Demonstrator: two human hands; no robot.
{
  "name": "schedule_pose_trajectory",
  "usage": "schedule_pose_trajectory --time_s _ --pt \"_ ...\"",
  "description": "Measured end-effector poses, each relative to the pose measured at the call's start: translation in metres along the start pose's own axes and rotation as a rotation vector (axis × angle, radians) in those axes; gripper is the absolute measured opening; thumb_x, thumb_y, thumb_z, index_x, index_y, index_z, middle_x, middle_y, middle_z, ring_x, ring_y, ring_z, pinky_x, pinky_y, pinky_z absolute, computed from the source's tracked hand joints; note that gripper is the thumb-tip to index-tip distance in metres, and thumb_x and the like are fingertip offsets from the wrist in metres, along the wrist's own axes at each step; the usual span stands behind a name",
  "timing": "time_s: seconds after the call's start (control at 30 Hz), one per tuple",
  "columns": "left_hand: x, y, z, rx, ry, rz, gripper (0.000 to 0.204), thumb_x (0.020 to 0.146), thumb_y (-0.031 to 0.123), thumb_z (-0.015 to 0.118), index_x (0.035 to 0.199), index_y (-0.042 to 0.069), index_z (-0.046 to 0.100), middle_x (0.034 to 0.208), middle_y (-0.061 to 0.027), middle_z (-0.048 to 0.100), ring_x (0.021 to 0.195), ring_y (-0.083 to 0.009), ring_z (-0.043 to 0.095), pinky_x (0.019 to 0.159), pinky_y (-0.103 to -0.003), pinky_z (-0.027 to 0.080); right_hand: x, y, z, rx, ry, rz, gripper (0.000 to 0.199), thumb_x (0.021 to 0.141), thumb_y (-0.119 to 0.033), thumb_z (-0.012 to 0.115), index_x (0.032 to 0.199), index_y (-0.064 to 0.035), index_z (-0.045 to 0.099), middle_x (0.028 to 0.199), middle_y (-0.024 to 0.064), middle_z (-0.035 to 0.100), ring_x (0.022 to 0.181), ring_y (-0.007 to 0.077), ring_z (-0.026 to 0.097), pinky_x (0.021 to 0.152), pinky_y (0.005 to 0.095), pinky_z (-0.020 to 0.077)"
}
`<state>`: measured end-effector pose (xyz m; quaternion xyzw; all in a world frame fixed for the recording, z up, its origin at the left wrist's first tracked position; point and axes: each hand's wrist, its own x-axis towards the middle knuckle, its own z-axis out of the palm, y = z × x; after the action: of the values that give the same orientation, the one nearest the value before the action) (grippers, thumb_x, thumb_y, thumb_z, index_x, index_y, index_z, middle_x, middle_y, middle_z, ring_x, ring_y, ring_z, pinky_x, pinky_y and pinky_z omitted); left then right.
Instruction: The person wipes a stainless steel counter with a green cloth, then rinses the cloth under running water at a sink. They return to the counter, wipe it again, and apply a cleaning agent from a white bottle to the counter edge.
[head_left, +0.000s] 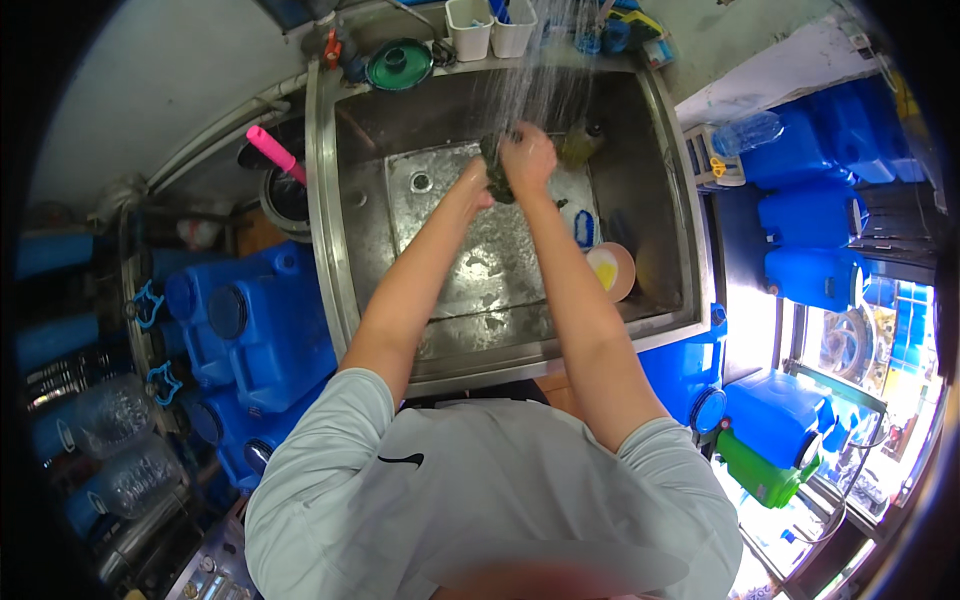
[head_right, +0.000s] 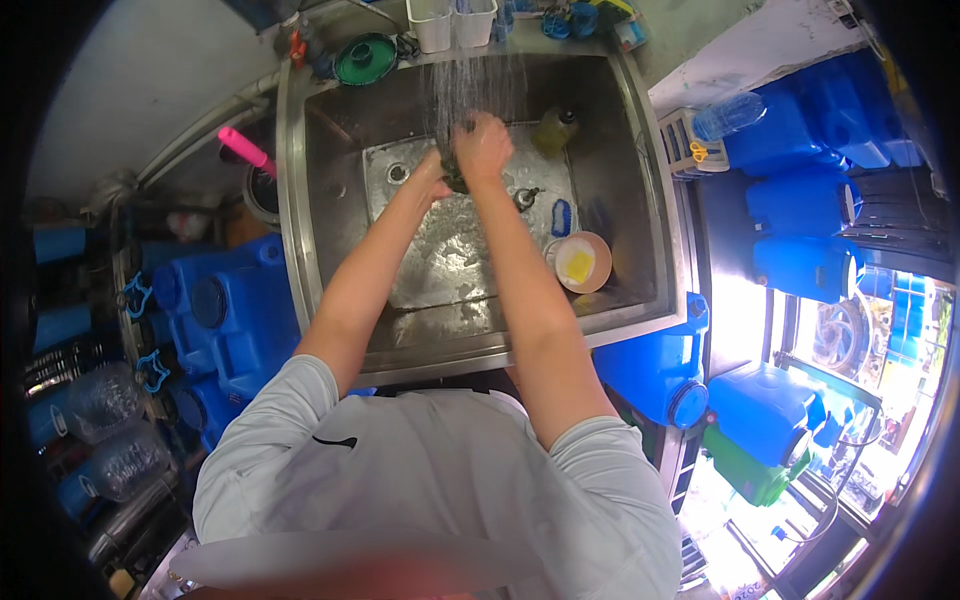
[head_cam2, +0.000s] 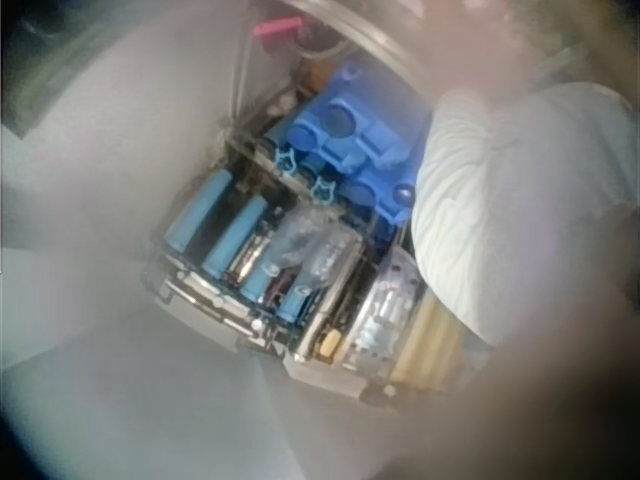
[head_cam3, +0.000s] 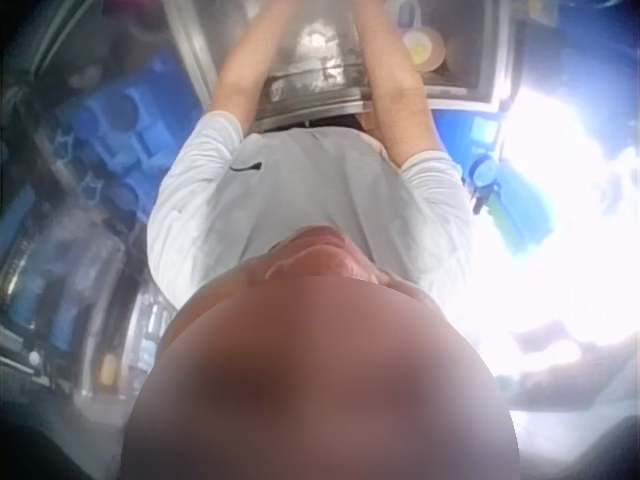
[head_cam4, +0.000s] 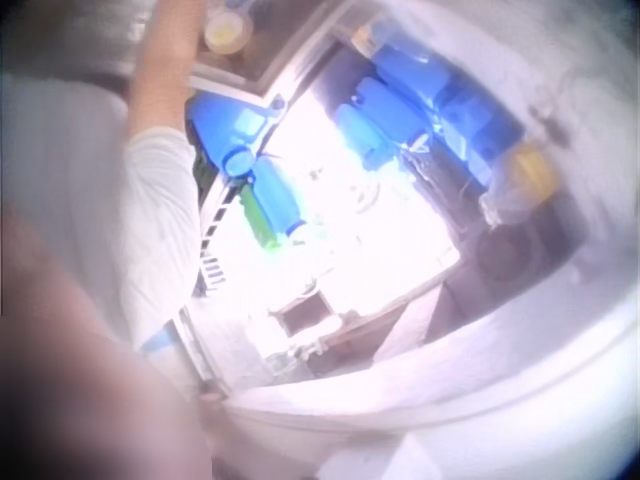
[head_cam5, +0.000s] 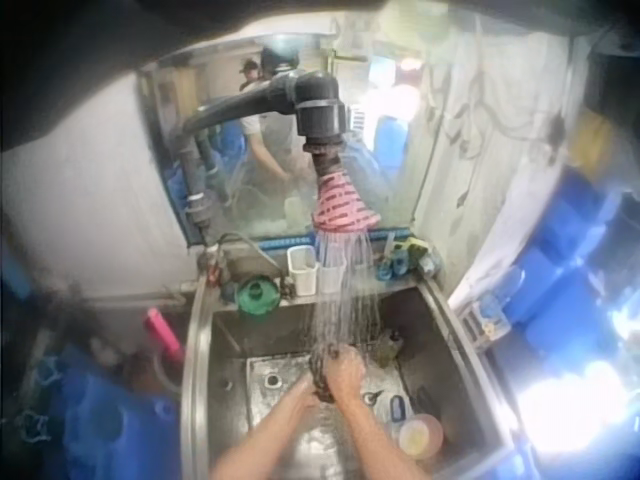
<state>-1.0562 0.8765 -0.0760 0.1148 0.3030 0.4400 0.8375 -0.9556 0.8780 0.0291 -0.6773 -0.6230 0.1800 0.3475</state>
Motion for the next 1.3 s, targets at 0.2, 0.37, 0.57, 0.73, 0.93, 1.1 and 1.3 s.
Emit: schedule_pose_trajectory --time_s 0.2,0.37,0.57,0.73,0.93,1.1,1.3 --pt "-0.043 0.032 0.014 0.681 0.293 0.126 0.05 0.089 0.014 0.052 0.135 -0.003 0.041 0.134 -0.012 0.048 0.12 -0.0219 0.049 0.101 -0.034 0.04 0.03 0.003 -0.047 -0.081 -0.484 0.036 0.058 0.07 -0.036 0.076 0.114 0.0 0.065 0.113 0.0237 0.064 0.105 0.0377 0.062 0.09 0.0363 0.0479" --pt "-0.051 0.037 0.045 0.796 0.105 0.163 0.079 0.07 -0.001 0.066 0.142 0.001 0.032 0.137 -0.0161 0.046 0.123 -0.0246 0.048 0.103 -0.032 0.036 0.032 -0.013 -0.06 0.15 -0.51 -0.016 0.063 0.067 -0.034 0.08 0.11 0.0095 0.063 0.104 0.0239 0.067 0.098 0.0304 0.066 0.085 0.0328 0.0491" --pt "-0.04 0.024 0.083 1.166 -0.035 0.192 0.049 0.063 0.006 0.079 0.11 0.002 0.065 0.1 -0.0112 0.067 0.088 -0.0205 0.064 0.077 -0.034 0.051 0.044 -0.022 -0.098 0.726 -0.371 0.047 0.032 0.072 -0.024 0.078 0.082 0.0038 0.065 0.069 0.0055 0.061 0.064 0.0139 0.055 0.061 0.0306 0.0451" --pt "-0.033 0.035 0.089 1.261 0.367 -0.051 0.049 0.064 0.016 0.071 0.111 0.004 0.066 0.089 -0.0129 0.069 0.077 -0.0249 0.066 0.074 -0.036 0.051 0.044 0.01 -0.127 0.278 -0.161 0.009 0.035 0.078 -0.03 0.075 0.068 -0.0026 0.056 0.061 0.0022 0.054 0.06 0.0091 0.051 0.055 0.0292 0.0421" --pt "-0.046 0.036 0.118 1.532 0.096 0.304 0.047 0.069 0.009 0.064 0.115 0.002 0.06 0.101 -0.0137 0.063 0.089 -0.0172 0.059 0.075 -0.032 0.047 0.019 0.052 -0.053 0.546 -0.588 0.789 0.059 0.086 -0.051 0.059 0.108 0.004 0.06 0.105 0.0194 0.063 0.095 0.0322 0.064 0.08 0.0485 0.0519" --pt "-0.071 0.053 0.1 1.121 -0.204 0.165 0.051 0.065 0.005 0.061 0.116 0.002 0.061 0.109 -0.0117 0.064 0.097 -0.0221 0.061 0.081 -0.032 0.047 0.003 0.048 -0.014 1.543 -0.502 1.061 0.039 0.095 -0.027 0.04 0.115 0.004 0.053 0.117 0.0198 0.059 0.107 0.0357 0.059 0.092 0.0547 0.0469" --pt "-0.071 0.057 0.067 0.161 0.077 0.349 0.047 0.09 0.037 0.061 0.123 0.005 0.052 0.116 -0.0117 0.06 0.108 -0.0226 0.057 0.096 -0.039 0.044 -0.004 0.017 -0.013 1.87 -0.481 1.106 0.036 0.096 -0.025 0.039 0.118 -0.0008 0.053 0.119 0.0167 0.059 0.111 0.0323 0.058 0.095 0.052 0.0454"
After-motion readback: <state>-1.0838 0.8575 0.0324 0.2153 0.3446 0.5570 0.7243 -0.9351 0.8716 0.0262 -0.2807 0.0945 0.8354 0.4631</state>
